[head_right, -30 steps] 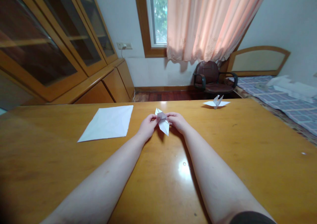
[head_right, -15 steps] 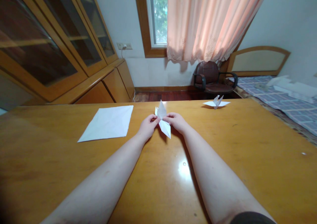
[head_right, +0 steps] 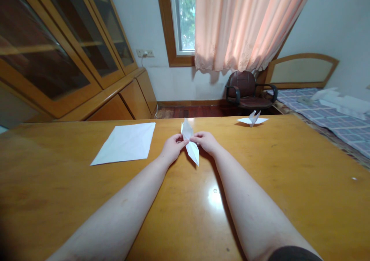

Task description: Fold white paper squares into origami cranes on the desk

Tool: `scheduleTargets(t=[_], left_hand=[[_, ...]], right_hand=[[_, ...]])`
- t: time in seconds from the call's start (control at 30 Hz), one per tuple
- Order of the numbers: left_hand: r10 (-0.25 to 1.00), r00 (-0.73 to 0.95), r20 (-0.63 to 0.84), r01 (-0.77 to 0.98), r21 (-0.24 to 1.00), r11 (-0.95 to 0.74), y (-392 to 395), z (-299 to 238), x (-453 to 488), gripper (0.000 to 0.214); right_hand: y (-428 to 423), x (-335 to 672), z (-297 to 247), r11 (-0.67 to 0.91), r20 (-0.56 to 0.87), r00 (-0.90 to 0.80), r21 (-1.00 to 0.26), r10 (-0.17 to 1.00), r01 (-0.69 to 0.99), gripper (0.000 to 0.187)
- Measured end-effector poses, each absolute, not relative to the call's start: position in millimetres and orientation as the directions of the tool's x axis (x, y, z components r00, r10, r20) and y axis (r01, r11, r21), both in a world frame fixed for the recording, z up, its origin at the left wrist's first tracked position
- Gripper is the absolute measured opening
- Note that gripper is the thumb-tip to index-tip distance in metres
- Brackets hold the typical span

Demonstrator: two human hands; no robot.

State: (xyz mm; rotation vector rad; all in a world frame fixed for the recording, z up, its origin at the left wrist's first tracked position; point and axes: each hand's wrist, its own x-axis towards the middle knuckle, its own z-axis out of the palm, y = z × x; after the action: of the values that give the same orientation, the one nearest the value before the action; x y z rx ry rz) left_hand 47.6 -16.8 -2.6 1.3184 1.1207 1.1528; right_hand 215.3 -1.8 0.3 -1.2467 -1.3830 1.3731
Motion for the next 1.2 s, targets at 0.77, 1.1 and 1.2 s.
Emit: scheduleTargets(t=[0.77,1.1,1.2], left_hand=[[0.997,0.064,0.052,0.017,0.998,-0.054,-16.9,-2.8,47.8,0.042],[0.989,0.132,0.062,0.033,0.997,-0.067,-16.1,-1.8,46.9,0.019],[0.990,0.129,0.062,0.035,0.997,-0.067,-17.0,-0.2,46.9,0.021]], right_hand=[[-4.6,209.7,5.9,-0.076,-0.058,-0.224,-0.994,0.973,-0.074,0.039],[-6.1,210.6,6.7,-0.103,-0.096,-0.310,-0.995,0.946,-0.009,0.038],[-4.9,211.5,3.7,-0.079,-0.085,-0.300,-0.996,0.950,0.033,0.031]])
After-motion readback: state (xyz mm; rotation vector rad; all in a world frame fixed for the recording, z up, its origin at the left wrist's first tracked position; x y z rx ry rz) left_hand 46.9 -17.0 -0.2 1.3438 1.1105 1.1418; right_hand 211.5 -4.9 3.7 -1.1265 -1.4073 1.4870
